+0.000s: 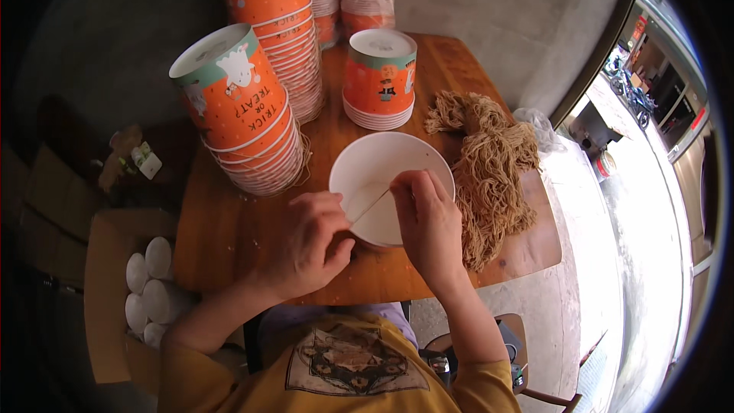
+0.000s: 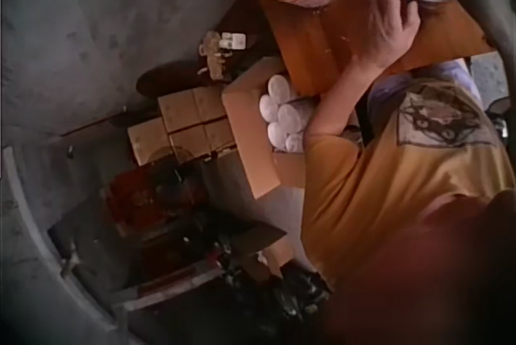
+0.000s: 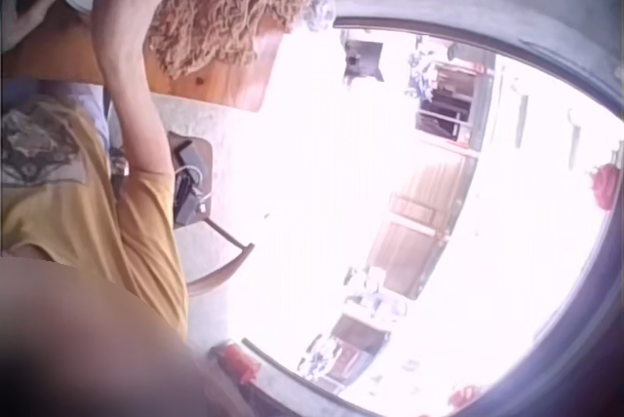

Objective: Attaching elastic strings to paper bowls and stacking them.

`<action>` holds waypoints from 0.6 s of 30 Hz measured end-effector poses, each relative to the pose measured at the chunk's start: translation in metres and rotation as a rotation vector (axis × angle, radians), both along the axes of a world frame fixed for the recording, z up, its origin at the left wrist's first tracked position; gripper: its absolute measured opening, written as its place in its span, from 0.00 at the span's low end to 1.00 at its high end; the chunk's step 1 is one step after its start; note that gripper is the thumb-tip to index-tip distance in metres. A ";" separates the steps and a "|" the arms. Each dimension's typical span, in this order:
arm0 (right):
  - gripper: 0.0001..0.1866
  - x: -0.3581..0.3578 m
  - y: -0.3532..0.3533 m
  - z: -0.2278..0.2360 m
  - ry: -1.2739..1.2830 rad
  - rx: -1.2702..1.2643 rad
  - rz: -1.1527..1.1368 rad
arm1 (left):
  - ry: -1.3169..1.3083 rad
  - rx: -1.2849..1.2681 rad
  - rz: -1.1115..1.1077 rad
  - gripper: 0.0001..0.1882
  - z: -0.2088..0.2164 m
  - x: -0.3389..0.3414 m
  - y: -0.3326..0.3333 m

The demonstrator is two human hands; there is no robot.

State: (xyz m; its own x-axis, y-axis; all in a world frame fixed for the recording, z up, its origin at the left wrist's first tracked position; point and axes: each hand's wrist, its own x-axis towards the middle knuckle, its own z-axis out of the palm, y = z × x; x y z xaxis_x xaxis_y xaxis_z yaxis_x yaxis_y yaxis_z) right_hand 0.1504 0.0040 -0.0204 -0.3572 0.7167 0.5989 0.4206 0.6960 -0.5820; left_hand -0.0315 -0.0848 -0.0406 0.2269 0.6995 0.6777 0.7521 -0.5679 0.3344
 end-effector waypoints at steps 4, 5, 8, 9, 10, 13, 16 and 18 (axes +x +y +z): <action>0.05 -0.002 -0.002 0.003 -0.001 -0.039 0.016 | 0.116 0.095 0.034 0.22 -0.002 0.002 0.007; 0.05 -0.003 -0.001 0.002 0.011 -0.038 0.022 | 0.114 0.094 0.029 0.22 -0.002 0.002 0.009; 0.04 -0.005 0.002 -0.002 0.002 -0.031 0.023 | 0.191 0.086 -0.031 0.18 0.002 -0.002 0.013; 0.04 -0.005 0.004 -0.003 -0.018 -0.027 0.021 | 0.206 0.068 -0.060 0.16 0.003 -0.003 0.016; 0.04 -0.004 0.005 -0.002 -0.021 -0.028 0.017 | 0.218 0.048 -0.090 0.13 0.004 -0.004 0.017; 0.04 -0.002 0.010 0.000 -0.102 -0.050 0.051 | 0.369 0.084 -0.247 0.10 0.014 -0.015 0.024; 0.05 0.000 0.012 0.001 -0.176 -0.064 0.077 | 0.578 0.139 -0.371 0.08 0.033 -0.024 0.033; 0.04 0.004 0.015 -0.001 -0.253 -0.088 0.095 | 0.623 0.180 -0.386 0.08 0.035 -0.025 0.037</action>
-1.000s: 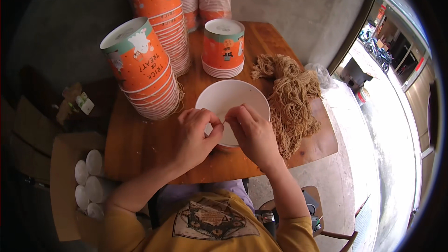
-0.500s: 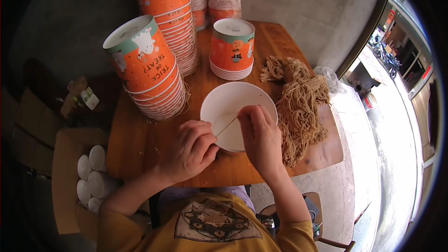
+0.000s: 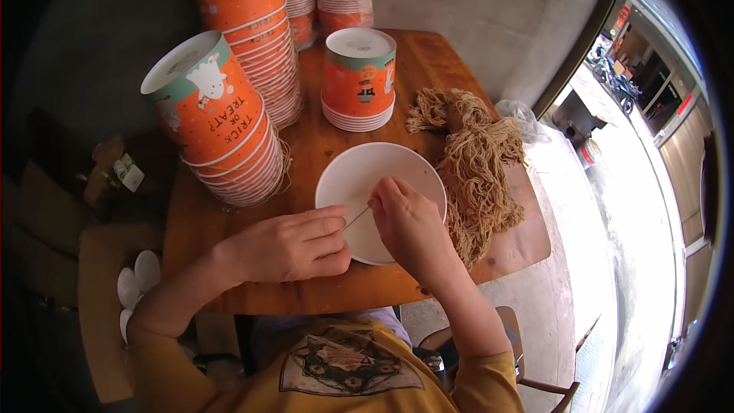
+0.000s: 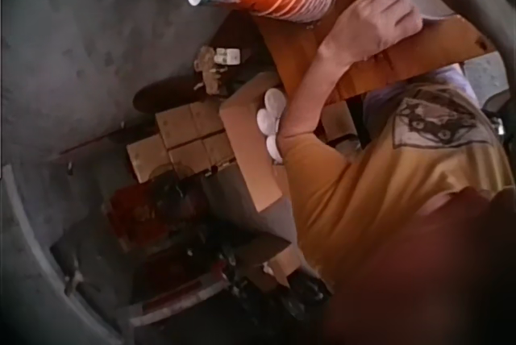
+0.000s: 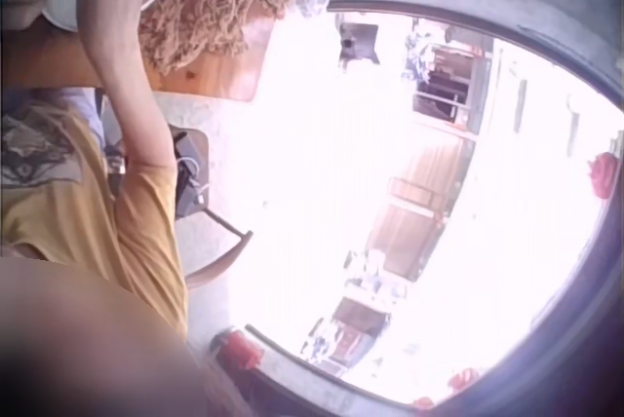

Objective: Attaching elastic strings to paper bowls and stacking them.

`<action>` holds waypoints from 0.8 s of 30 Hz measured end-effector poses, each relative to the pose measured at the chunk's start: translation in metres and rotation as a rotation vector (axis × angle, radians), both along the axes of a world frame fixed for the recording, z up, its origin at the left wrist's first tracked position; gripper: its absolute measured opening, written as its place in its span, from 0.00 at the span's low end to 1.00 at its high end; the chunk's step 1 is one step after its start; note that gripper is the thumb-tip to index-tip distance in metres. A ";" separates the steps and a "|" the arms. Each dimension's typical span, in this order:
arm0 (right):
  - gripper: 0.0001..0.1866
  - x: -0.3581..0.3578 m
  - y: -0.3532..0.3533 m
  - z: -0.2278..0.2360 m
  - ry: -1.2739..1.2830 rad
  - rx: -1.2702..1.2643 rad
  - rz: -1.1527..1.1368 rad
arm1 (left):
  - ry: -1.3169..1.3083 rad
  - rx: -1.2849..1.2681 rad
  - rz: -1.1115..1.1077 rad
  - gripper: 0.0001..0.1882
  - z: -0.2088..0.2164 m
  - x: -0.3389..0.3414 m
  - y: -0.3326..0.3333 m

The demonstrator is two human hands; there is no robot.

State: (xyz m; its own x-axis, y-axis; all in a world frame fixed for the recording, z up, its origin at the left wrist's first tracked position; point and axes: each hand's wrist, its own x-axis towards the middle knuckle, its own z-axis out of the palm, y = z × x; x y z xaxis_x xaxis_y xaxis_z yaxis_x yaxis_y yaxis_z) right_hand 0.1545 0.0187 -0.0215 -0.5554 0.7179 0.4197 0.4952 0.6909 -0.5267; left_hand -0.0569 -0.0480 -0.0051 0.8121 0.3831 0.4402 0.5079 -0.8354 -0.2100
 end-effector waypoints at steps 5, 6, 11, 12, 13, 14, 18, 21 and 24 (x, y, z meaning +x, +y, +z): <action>0.06 0.013 0.005 0.023 0.155 -0.219 0.046 | 0.149 0.153 0.070 0.07 -0.003 -0.012 0.006; 0.08 0.022 0.005 0.024 0.320 -0.356 0.027 | 0.161 0.162 0.095 0.06 -0.001 -0.016 0.012; 0.08 0.071 0.017 0.025 0.913 -0.958 0.063 | 0.205 0.207 0.270 0.03 -0.013 -0.049 0.046; 0.08 0.078 0.017 0.024 1.033 -1.008 0.099 | 0.189 0.214 0.288 0.03 -0.010 -0.051 0.052; 0.09 0.081 0.019 0.020 1.126 -1.064 0.124 | 0.214 0.237 0.326 0.05 -0.009 -0.054 0.056; 0.09 0.082 0.019 0.019 1.126 -1.069 0.124 | 0.207 0.224 0.331 0.05 -0.008 -0.057 0.059; 0.09 0.072 0.012 0.024 1.331 -1.257 0.187 | 0.062 0.143 0.392 0.07 0.005 -0.049 0.049; 0.09 0.047 0.001 0.035 1.385 -1.305 0.215 | -0.606 -0.239 0.298 0.19 0.003 -0.004 0.022; 0.09 0.024 -0.018 0.051 1.371 -1.273 0.274 | -1.112 -0.908 0.082 0.34 0.006 0.077 -0.014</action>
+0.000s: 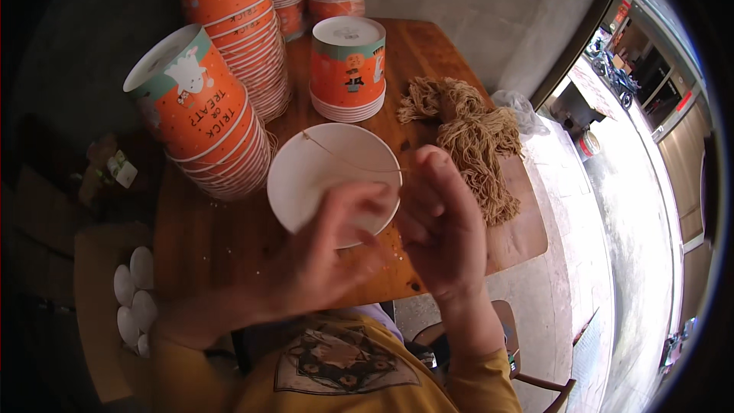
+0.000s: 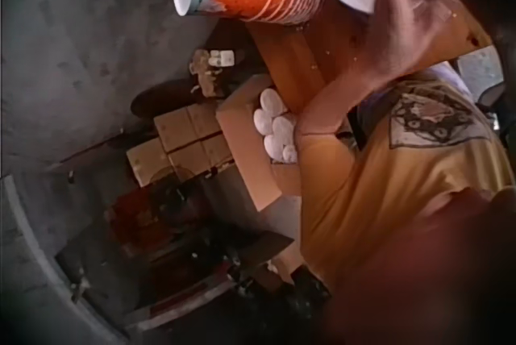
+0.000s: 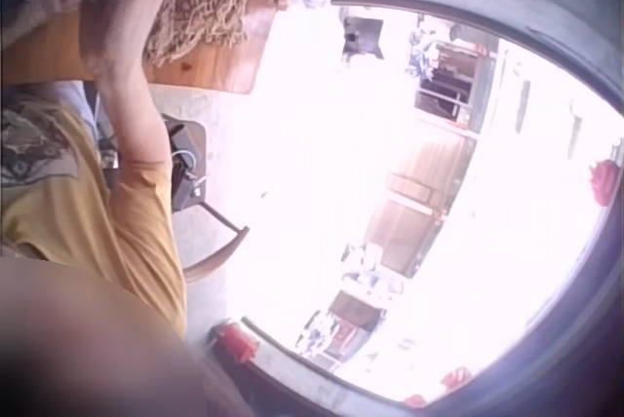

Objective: Attaching elastic strings to paper bowls and stacking them.

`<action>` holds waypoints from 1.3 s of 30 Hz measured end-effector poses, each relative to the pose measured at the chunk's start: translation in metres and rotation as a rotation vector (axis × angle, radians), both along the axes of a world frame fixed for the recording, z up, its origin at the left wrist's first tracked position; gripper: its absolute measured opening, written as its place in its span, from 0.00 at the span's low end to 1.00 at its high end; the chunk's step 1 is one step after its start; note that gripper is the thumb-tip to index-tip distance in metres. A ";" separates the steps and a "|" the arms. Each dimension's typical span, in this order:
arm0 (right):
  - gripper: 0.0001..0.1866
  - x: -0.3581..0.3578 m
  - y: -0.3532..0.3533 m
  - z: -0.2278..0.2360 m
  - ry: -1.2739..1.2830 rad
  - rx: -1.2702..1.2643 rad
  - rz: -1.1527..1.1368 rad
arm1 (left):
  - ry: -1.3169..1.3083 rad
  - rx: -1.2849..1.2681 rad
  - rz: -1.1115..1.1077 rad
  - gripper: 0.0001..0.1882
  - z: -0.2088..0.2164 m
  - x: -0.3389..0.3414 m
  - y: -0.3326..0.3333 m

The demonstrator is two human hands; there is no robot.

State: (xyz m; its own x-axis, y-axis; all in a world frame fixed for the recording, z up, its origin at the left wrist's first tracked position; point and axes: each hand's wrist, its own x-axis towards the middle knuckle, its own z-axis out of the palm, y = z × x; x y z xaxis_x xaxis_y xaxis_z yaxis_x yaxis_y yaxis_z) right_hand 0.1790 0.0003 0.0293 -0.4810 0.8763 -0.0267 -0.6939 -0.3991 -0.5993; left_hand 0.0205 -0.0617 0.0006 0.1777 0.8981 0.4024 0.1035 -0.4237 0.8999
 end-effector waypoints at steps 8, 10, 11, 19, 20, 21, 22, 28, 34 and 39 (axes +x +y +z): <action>0.09 0.001 -0.001 -0.013 -0.030 0.097 -0.100 | -0.208 -0.410 0.002 0.30 -0.005 0.028 -0.014; 0.08 0.011 0.003 -0.025 -0.017 0.114 -0.097 | -0.118 -0.473 -0.018 0.27 -0.008 0.027 -0.021; 0.08 0.014 0.003 -0.030 -0.059 0.117 -0.129 | -0.102 -0.447 0.002 0.24 -0.010 0.025 -0.025; 0.08 0.035 0.005 -0.069 -0.326 0.165 -0.220 | 0.075 -0.305 0.120 0.16 -0.041 0.013 -0.048; 0.07 0.040 0.006 -0.077 -0.452 0.231 -0.206 | 0.162 -0.214 0.142 0.17 -0.042 0.012 -0.047; 0.08 0.042 0.008 -0.091 -0.711 0.458 -0.308 | 0.249 -0.122 0.162 0.17 -0.043 0.011 -0.047; 0.11 0.038 0.009 -0.092 -0.962 0.693 -0.401 | 0.255 -0.122 0.170 0.17 -0.042 0.011 -0.048; 0.22 0.051 -0.044 -0.066 -0.822 0.739 0.087 | 0.495 0.098 0.265 0.23 -0.036 0.017 -0.047; 0.14 0.042 -0.042 -0.086 -0.833 1.018 -0.093 | 0.447 -0.026 0.165 0.21 -0.030 0.010 -0.038; 0.10 0.037 -0.046 -0.095 -0.869 1.003 -0.175 | 0.355 -0.172 0.161 0.22 -0.022 0.009 -0.040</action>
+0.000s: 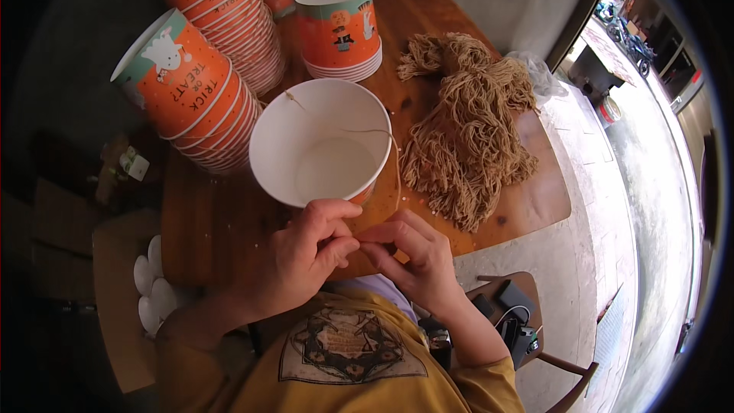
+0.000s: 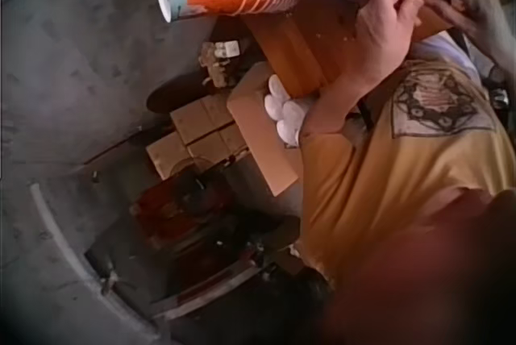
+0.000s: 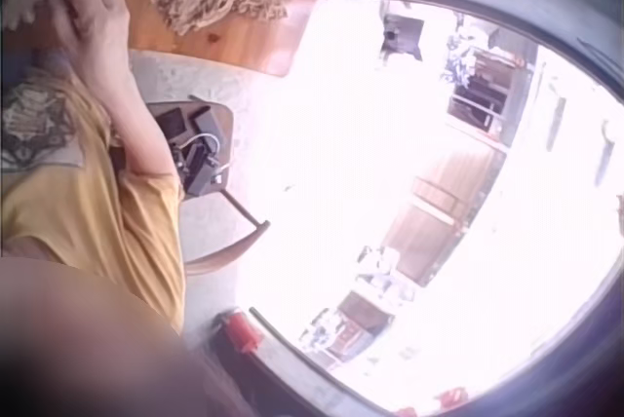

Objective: Attaching elastic strings to paper bowls and stacking them.

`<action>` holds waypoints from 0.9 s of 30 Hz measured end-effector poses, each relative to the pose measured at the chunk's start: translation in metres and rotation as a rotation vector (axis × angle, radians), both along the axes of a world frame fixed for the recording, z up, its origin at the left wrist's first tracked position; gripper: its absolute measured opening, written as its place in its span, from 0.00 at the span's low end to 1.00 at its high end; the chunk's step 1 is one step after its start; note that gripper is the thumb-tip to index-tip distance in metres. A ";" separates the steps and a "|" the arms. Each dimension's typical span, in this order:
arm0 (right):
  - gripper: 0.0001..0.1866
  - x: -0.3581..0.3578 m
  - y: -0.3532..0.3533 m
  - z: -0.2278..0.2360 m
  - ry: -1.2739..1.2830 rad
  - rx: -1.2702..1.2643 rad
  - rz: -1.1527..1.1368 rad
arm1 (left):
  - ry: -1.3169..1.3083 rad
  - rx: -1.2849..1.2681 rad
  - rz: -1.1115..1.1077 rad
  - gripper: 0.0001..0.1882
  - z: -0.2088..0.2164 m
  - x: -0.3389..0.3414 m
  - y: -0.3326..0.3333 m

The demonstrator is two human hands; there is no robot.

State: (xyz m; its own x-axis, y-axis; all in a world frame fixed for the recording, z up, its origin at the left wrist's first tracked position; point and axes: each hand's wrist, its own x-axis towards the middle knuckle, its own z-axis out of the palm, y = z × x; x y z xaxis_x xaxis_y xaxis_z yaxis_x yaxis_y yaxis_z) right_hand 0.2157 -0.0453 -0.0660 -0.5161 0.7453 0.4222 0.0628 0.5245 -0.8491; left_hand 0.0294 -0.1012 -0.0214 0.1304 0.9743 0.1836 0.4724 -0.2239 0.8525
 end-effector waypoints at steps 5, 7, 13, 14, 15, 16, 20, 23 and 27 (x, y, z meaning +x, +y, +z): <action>0.11 -0.012 0.003 -0.004 0.061 0.080 -0.045 | -0.054 -0.092 -0.007 0.19 0.003 -0.007 0.000; 0.10 -0.014 0.002 -0.007 0.075 0.123 -0.057 | -0.105 -0.094 0.020 0.18 0.004 -0.009 -0.001; 0.07 -0.024 0.009 -0.020 0.045 0.236 -0.346 | 0.286 0.378 0.099 0.18 0.010 -0.027 0.016; 0.07 -0.028 0.012 -0.023 0.053 0.265 -0.383 | 0.501 0.454 0.074 0.20 0.019 -0.027 0.023; 0.08 -0.031 0.014 -0.026 0.061 0.294 -0.421 | 0.485 0.437 0.037 0.21 0.017 -0.026 0.030; 0.08 -0.035 0.015 -0.028 0.068 0.291 -0.422 | 0.492 0.435 0.035 0.21 0.016 -0.027 0.032; 0.09 -0.046 0.016 -0.037 0.044 0.371 -0.441 | 0.403 0.202 -0.052 0.16 0.015 -0.027 0.034; 0.10 -0.047 0.018 -0.039 0.009 0.397 -0.455 | 0.375 0.171 -0.043 0.15 0.014 -0.023 0.035; 0.10 -0.046 0.020 -0.041 0.012 0.391 -0.471 | 0.393 0.140 -0.048 0.16 0.017 -0.021 0.036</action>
